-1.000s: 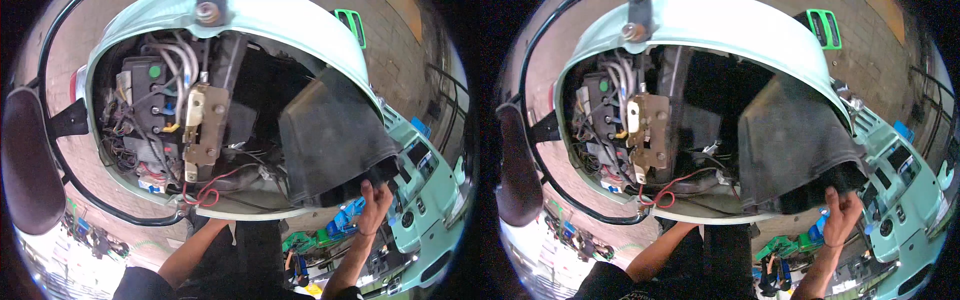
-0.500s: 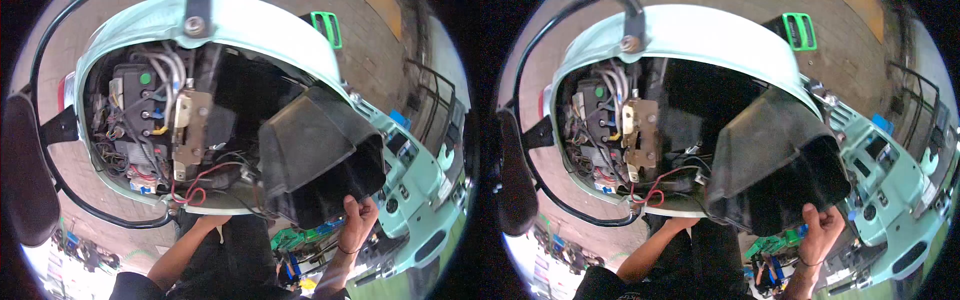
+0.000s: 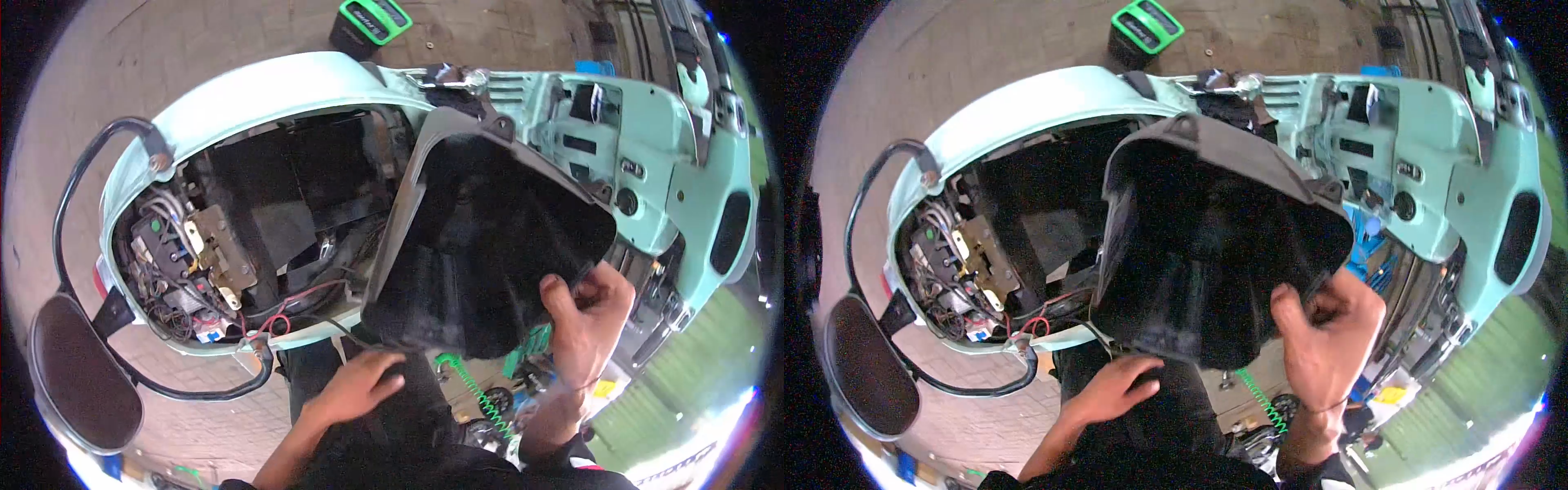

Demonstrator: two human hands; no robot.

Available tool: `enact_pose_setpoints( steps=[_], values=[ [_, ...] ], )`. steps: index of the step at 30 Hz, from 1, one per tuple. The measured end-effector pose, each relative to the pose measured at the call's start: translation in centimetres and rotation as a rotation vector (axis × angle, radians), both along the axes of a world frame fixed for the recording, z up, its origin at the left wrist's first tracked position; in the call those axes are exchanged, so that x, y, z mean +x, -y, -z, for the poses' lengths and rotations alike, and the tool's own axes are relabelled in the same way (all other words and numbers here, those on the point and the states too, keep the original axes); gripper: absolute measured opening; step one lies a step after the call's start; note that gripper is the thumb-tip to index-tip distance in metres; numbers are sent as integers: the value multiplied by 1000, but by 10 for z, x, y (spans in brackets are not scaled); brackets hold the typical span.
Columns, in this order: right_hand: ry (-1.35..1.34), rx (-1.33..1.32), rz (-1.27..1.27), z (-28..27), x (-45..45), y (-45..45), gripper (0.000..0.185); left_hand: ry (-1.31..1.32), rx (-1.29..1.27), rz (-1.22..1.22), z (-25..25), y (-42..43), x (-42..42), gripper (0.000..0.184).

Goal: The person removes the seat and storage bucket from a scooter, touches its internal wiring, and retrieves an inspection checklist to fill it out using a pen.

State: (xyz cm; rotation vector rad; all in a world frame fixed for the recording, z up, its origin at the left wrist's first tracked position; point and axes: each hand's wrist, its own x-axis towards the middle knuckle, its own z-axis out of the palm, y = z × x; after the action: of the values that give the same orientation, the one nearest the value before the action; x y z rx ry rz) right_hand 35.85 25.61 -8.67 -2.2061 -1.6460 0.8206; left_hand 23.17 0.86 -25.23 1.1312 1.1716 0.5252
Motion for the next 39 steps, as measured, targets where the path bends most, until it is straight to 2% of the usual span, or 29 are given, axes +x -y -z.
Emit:
enact_pose_setpoints(
  steps=[2, 3, 5, 6, 7, 8, 9, 10, 12, 17, 18, 22, 26, 27, 30, 32, 35, 36, 38, 39],
  values=[
    [-16, -8, 35, 6, 16, 0, 9, 561, -328, 83, -50, -46, -40, 40],
    [-13, -32, 89, 7, 20, -1, 9, 554, -332, 109, -70, -60, -57, 40],
    [-24, -55, 164, 8, 23, -2, 8, 676, -212, -273, -91, -78, -87, 27],
    [-62, -45, 175, 8, 20, -2, 5, 592, 17, -471, -82, -80, -90, 25],
    [-103, -31, 181, 10, 17, -1, 3, 243, 272, -546, -81, -106, -94, 28],
    [-117, -28, 197, 13, 15, 1, 3, -57, 234, -532, -89, -134, -97, 34],
    [-121, 21, 207, 16, 11, 4, 6, -197, 382, -518, -78, -155, -92, 42],
    [-123, 71, 215, 19, 10, 7, 11, -136, 357, -488, -73, -169, -86, 47],
    [-162, 87, 224, 24, 11, 9, 16, -13, 338, -422, -61, -179, -73, 40],
    [-162, 170, 166, 33, 11, 2, 32, -177, 400, -433, -39, -191, -64, 27],
    [-169, 167, 169, 33, 11, 1, 32, -189, 456, -462, -35, -191, -64, 25],
    [-167, 177, 182, 33, 15, 2, 34, -119, 425, -479, -30, -190, -65, 25],
    [-318, 232, 99, 42, 31, 8, 30, -115, 405, -499, -26, -185, -64, 26],
    [-407, 285, 52, 48, 38, 9, 30, -107, 402, -521, -22, -183, -64, 26],
    [-404, 410, 166, 73, 50, 13, 29, -109, 376, -542, -19, -179, -67, 26],
    [-338, 435, 116, 96, 56, 14, 30, -117, 346, -545, -16, -175, -69, 26],
    [-365, 329, 89, 150, 85, 26, 40, -41, 278, -616, -7, -170, -72, 26],
    [-343, 217, 93, 167, 96, 32, 43, -25, 249, -640, -4, -168, -72, 25],
    [-318, 97, 85, 174, 95, 34, 47, -11, 215, -677, 3, -165, -72, 25],
    [-432, 90, 96, 172, 88, 34, 49, 22, 208, -704, 7, -164, -72, 24]
  ],
)
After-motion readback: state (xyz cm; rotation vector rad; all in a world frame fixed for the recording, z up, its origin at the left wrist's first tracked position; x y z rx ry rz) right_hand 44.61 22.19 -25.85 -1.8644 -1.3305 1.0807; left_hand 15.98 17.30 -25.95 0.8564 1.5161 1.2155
